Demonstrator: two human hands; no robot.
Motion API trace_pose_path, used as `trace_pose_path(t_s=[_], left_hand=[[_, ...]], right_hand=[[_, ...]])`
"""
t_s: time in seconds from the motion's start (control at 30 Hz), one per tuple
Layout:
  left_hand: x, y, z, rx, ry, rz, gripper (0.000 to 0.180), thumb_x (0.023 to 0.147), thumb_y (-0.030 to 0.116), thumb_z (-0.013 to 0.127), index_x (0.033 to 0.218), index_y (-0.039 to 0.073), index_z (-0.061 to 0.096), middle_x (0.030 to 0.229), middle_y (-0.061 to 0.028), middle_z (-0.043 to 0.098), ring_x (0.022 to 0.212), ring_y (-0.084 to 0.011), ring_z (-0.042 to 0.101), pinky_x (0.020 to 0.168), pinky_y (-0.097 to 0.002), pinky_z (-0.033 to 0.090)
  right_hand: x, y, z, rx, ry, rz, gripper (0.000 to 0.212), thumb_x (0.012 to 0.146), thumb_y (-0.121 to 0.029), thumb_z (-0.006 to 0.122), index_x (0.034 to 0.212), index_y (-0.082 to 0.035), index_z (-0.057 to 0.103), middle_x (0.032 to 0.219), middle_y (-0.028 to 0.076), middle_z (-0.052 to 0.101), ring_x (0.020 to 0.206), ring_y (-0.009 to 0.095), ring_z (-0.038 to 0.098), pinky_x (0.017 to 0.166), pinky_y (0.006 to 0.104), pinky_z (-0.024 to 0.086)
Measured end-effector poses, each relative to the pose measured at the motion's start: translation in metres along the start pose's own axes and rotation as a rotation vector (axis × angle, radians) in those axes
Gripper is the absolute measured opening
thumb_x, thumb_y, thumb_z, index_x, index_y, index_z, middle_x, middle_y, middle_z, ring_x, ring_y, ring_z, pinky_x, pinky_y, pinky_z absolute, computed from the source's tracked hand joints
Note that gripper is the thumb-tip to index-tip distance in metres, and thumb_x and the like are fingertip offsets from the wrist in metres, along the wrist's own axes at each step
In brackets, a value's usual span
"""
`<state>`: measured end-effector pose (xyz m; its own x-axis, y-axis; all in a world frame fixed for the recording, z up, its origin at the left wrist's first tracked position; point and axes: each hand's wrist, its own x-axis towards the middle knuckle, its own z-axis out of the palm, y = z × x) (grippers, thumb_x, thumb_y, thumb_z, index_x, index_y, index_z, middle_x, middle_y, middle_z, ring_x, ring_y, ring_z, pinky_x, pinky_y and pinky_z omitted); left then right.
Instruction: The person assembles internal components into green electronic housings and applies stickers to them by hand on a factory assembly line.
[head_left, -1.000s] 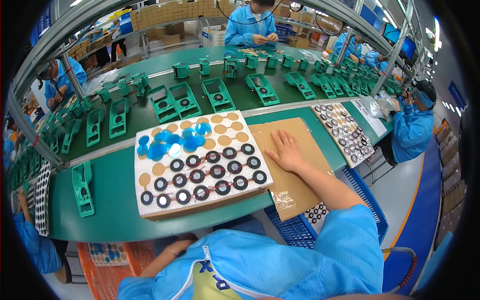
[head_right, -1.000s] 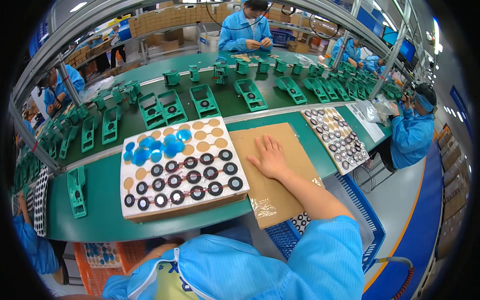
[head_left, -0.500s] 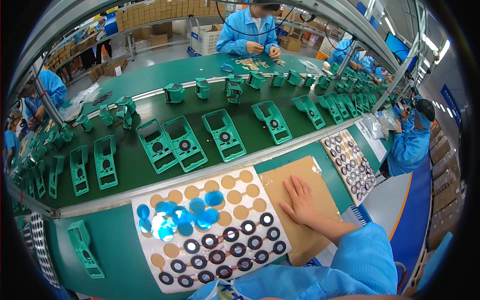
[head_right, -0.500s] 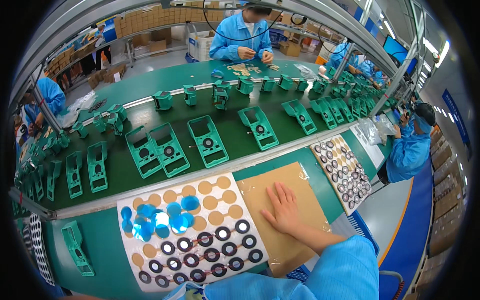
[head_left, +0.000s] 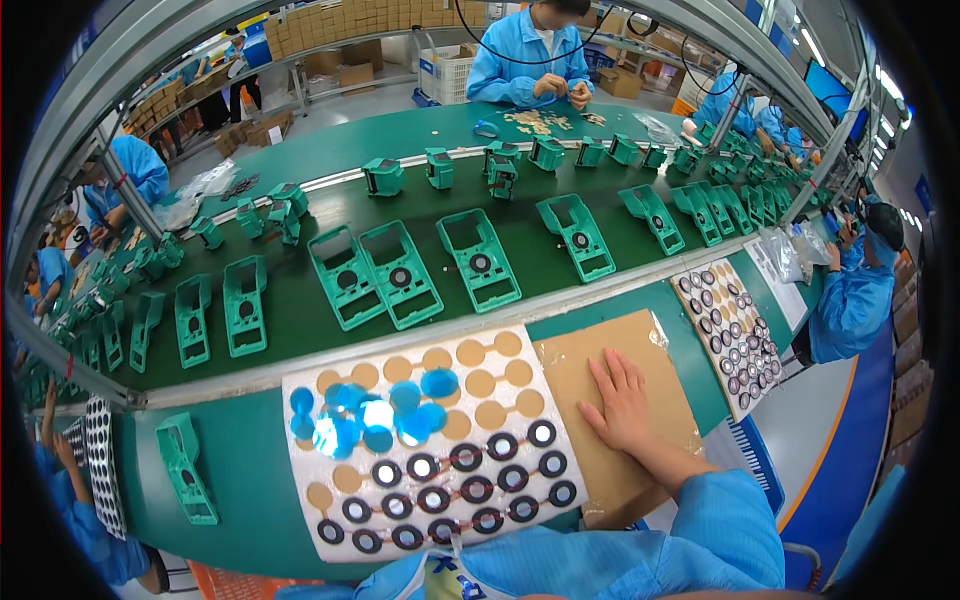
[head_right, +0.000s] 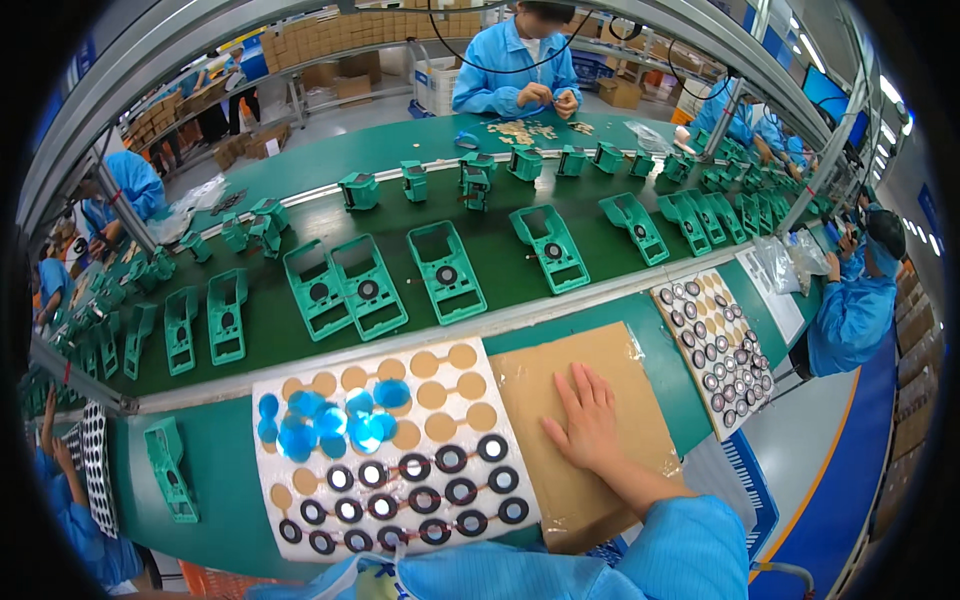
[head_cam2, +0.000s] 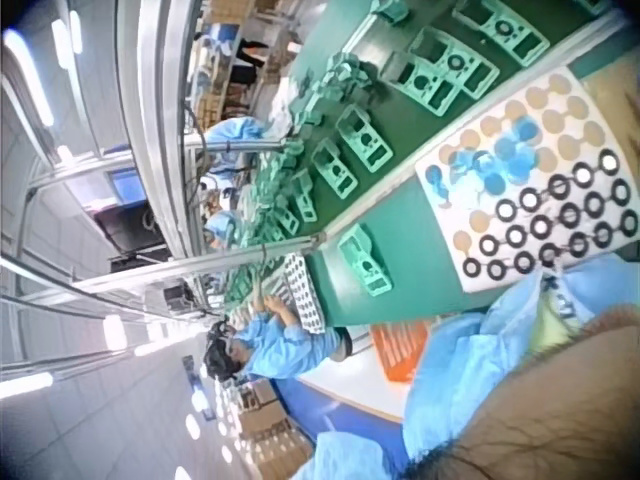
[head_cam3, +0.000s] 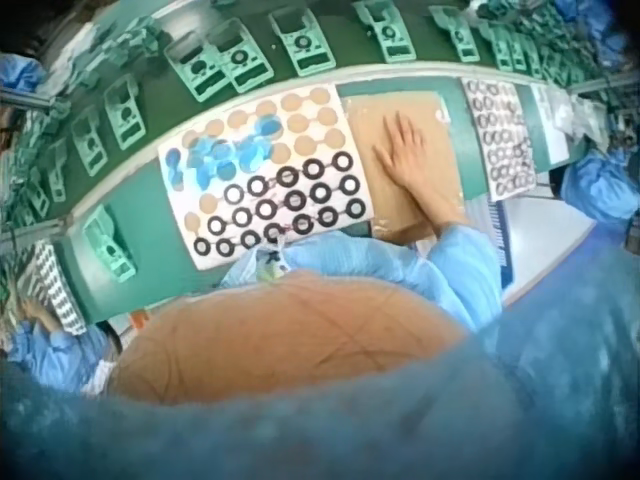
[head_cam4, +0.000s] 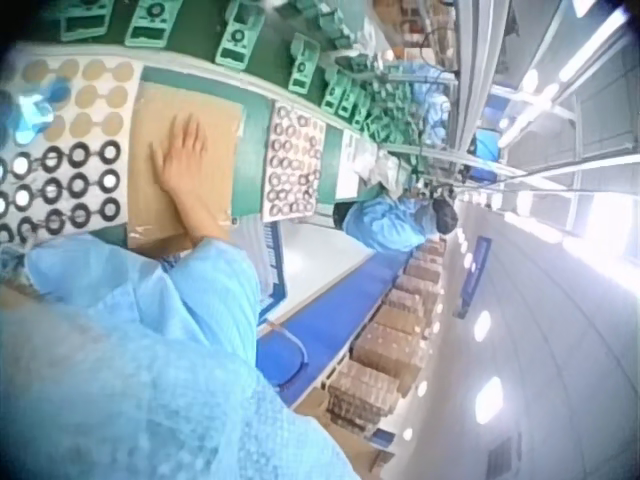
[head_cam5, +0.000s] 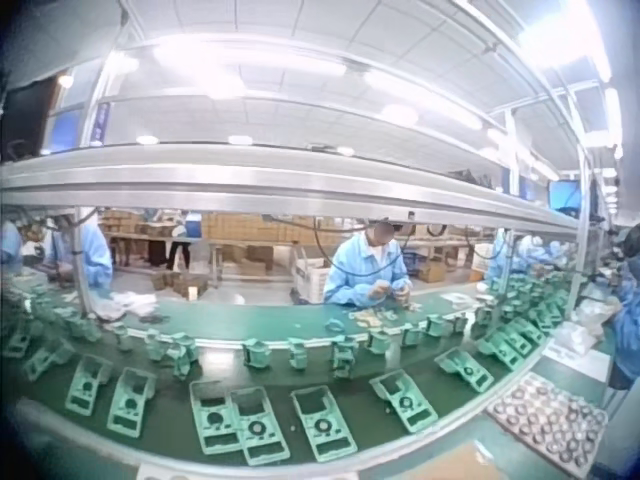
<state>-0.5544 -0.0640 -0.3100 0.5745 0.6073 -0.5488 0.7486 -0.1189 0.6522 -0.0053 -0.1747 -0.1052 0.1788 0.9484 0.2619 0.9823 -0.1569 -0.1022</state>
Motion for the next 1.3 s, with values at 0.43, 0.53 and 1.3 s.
trace_pose_path(t_s=[0.43, 0.53, 1.3], left_hand=[[-0.095, 0.014, 0.034, -0.146, 0.084, 0.028, 0.024, 0.083, 0.023, 0.058, 0.094, 0.003, 0.065, 0.082, -0.0145, 0.064, 0.076, -0.0281, 0.062, 0.071, -0.0370, 0.049], [-0.122, 0.027, 0.037, -0.196, 0.109, 0.019, 0.024, 0.083, 0.024, 0.058, 0.094, 0.003, 0.065, 0.082, -0.0143, 0.064, 0.076, -0.0282, 0.062, 0.071, -0.0372, 0.049], [0.062, 0.377, -0.221, -0.077, 0.399, 0.387, 0.018, 0.082, 0.018, 0.060, 0.085, 0.001, 0.060, 0.071, -0.0008, 0.056, 0.064, -0.0089, 0.052, 0.059, -0.0241, 0.046]], right_hand=[[-0.006, -0.003, 0.010, -0.019, 0.074, -0.017, 0.061, 0.079, -0.038, 0.058, 0.124, 0.000, 0.044, 0.132, 0.022, 0.035, 0.122, 0.037, 0.032, 0.101, 0.0478, 0.024], [0.006, -0.005, 0.002, 0.019, 0.040, 0.000, 0.059, 0.076, -0.037, 0.061, 0.118, 0.001, 0.047, 0.128, 0.024, 0.037, 0.117, 0.038, 0.035, 0.098, 0.0484, 0.027], [0.171, -0.102, -0.050, 0.824, -0.398, -0.412, 0.011, 0.081, -0.012, 0.061, 0.087, -0.002, 0.061, 0.073, 0.004, 0.062, 0.066, 0.011, 0.055, 0.060, 0.0260, 0.045]])
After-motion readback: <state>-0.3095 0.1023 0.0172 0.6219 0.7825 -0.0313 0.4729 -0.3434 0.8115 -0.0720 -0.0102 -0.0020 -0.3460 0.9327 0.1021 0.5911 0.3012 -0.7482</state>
